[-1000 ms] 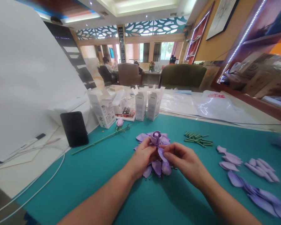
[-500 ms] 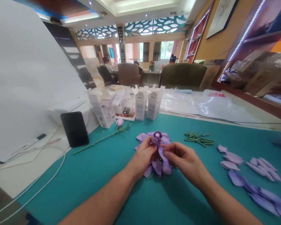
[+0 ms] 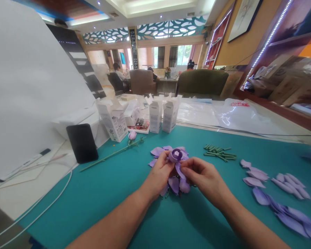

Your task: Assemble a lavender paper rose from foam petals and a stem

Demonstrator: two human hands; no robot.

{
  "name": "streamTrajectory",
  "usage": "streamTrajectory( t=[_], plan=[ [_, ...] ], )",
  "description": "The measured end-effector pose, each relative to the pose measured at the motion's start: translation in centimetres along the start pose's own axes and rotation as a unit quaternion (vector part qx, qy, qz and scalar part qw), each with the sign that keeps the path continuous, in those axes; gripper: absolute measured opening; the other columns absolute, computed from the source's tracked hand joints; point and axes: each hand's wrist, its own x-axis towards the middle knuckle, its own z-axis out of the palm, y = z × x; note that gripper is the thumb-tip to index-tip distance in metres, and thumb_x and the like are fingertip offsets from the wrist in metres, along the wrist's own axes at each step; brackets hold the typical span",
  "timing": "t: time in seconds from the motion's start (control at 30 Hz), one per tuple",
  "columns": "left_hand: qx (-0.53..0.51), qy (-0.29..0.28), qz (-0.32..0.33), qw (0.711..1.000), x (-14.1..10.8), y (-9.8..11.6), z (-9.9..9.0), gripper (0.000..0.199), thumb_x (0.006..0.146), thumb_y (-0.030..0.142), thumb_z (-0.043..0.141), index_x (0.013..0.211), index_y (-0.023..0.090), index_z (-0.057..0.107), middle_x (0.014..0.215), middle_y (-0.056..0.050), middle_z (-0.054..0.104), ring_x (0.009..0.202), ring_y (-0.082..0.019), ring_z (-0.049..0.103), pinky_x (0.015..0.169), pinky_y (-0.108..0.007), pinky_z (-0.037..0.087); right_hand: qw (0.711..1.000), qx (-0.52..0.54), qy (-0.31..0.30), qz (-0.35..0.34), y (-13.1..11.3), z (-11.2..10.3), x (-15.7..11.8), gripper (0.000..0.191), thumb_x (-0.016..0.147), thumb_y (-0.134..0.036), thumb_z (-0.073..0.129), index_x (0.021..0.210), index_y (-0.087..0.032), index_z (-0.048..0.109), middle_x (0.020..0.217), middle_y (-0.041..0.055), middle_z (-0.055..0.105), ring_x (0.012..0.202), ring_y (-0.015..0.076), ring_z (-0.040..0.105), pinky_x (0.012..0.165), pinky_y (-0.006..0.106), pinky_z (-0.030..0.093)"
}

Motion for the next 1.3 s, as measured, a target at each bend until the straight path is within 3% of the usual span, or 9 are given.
streamTrajectory(
  t=[0.37, 0.5, 0.63, 0.77, 0.87, 1.0, 1.13, 1.3],
  plan=[
    [-0.011, -0.007, 0.003, 1.000, 0.2, -0.1, -0.1, 0.027, 0.078, 0.032, 0.064, 0.098, 0.019, 0.053, 0.086, -0.001, 0.063, 0.069, -0.012, 0.060, 0.066, -0.024, 0.047, 1.000, -0.017, -0.021, 0.009, -1.4, 0.1, -0.7, 0.030, 0.070, -0.044, 0.071, 0.079, -0.018, 0.062, 0.058, -0.0038, 0.056, 0.051, 0.0100, 0.051, 0.049, 0.023, 0.042],
    [-0.023, -0.008, -0.004, 1.000, 0.2, 0.2, 0.0, 0.024, 0.079, 0.027, 0.061, 0.101, 0.018, 0.055, 0.087, -0.003, 0.066, 0.072, -0.014, 0.063, 0.070, -0.026, 0.049, 0.998, -0.035, -0.045, -0.001, -1.6, -1.7, 0.1, 0.040, 0.075, -0.051, 0.066, 0.096, -0.018, 0.059, 0.063, -0.0019, 0.059, 0.052, 0.0124, 0.055, 0.049, 0.025, 0.044],
    [-0.024, 0.025, -0.011, 0.999, 0.5, 0.8, -0.4, 0.015, 0.080, 0.019, 0.055, 0.096, 0.018, 0.057, 0.086, -0.005, 0.069, 0.073, -0.014, 0.065, 0.069, -0.024, 0.050, 0.989, -0.133, 0.025, -0.054, -1.3, -4.2, 1.4, 0.029, 0.078, -0.046, 0.057, 0.086, -0.019, 0.060, 0.067, 0.0012, 0.063, 0.055, 0.0135, 0.055, 0.052, 0.026, 0.043],
    [-0.035, 0.050, -0.009, 0.998, 0.7, 1.4, -0.7, 0.017, 0.080, 0.014, 0.053, 0.096, 0.018, 0.057, 0.088, -0.006, 0.071, 0.073, -0.015, 0.066, 0.063, -0.024, 0.051, 0.952, -0.289, 0.075, -0.073, -0.3, -5.6, 2.4, 0.019, 0.077, -0.034, 0.050, 0.085, -0.022, 0.063, 0.071, 0.0016, 0.066, 0.063, 0.0168, 0.058, 0.062, 0.031, 0.044],
    [-0.032, 0.066, -0.007, 0.997, 0.7, 1.7, -0.8, 0.018, 0.082, 0.013, 0.050, 0.098, 0.018, 0.056, 0.089, -0.008, 0.071, 0.072, -0.015, 0.067, 0.061, -0.024, 0.053, 0.917, -0.385, 0.068, -0.075, 0.1, -5.5, 2.5, 0.019, 0.077, -0.030, 0.049, 0.086, -0.022, 0.064, 0.077, 0.0027, 0.069, 0.072, 0.0192, 0.061, 0.068, 0.031, 0.043],
    [-0.024, 0.074, -0.008, 0.997, 0.7, 1.9, -0.9, 0.017, 0.084, 0.012, 0.049, 0.098, 0.018, 0.056, 0.090, -0.008, 0.071, 0.068, -0.014, 0.066, 0.060, -0.024, 0.054, 0.882, -0.465, -0.036, -0.064, -0.6, -4.5, 1.8, 0.014, 0.078, -0.024, 0.050, 0.082, -0.022, 0.063, 0.081, 0.0025, 0.068, 0.075, 0.0176, 0.061, 0.066, 0.027, 0.040],
    [-0.016, 0.074, -0.010, 0.997, 0.7, 1.9, -0.8, 0.016, 0.083, 0.011, 0.049, 0.096, 0.017, 0.056, 0.092, -0.008, 0.071, 0.069, -0.014, 0.066, 0.060, -0.023, 0.054, 0.827, -0.541, -0.149, -0.039, -1.5, -3.0, 0.5, 0.014, 0.079, -0.019, 0.054, 0.088, -0.022, 0.064, 0.085, 0.0027, 0.069, 0.075, 0.0166, 0.060, 0.061, 0.024, 0.035],
    [-0.016, 0.073, -0.018, 0.997, 0.5, 2.1, -0.5, 0.017, 0.082, 0.011, 0.049, 0.096, 0.017, 0.056, 0.088, -0.008, 0.072, 0.068, -0.013, 0.066, 0.057, -0.021, 0.053, 0.743, -0.644, -0.181, -0.007, -1.8, -1.7, -0.7, 0.016, 0.085, -0.028, 0.052, 0.092, -0.021, 0.065, 0.087, 0.0074, 0.072, 0.078, 0.0227, 0.065, 0.056, 0.027, 0.029]
  ],
)
